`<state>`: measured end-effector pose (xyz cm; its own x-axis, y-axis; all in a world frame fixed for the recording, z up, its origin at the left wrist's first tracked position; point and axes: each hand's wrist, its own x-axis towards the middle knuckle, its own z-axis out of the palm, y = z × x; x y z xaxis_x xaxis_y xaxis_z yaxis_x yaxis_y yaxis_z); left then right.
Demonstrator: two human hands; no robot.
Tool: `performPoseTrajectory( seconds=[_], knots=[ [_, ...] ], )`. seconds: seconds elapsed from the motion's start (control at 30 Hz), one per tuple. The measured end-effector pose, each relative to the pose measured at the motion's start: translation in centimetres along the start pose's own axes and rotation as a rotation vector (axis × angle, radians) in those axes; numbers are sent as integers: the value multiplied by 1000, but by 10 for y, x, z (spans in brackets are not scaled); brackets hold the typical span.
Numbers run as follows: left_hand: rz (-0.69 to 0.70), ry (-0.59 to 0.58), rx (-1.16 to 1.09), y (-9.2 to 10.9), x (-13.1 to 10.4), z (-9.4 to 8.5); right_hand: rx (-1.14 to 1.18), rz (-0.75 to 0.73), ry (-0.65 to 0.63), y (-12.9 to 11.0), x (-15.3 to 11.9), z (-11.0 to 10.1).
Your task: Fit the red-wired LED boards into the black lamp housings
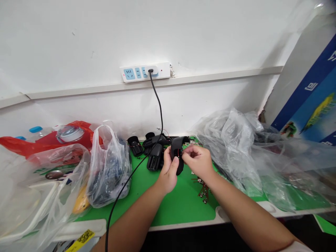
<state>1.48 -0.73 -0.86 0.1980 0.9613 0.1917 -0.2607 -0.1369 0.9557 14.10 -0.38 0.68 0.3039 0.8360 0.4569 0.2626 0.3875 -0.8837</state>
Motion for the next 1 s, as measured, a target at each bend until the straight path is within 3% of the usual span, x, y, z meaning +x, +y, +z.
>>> performPoseTrajectory(
  seconds=[0.57, 0.7, 1.0],
  knots=[
    [-8, 10, 25, -1, 2, -6, -80, -178, -13, -3, 4, 0],
    [-55, -24, -120, 1, 4, -4, -61, -172, -60, -7, 4, -2],
    [-102, -26, -435, 15, 6, 1, -92, -353, -174, -10, -1, -3]
  ],
)
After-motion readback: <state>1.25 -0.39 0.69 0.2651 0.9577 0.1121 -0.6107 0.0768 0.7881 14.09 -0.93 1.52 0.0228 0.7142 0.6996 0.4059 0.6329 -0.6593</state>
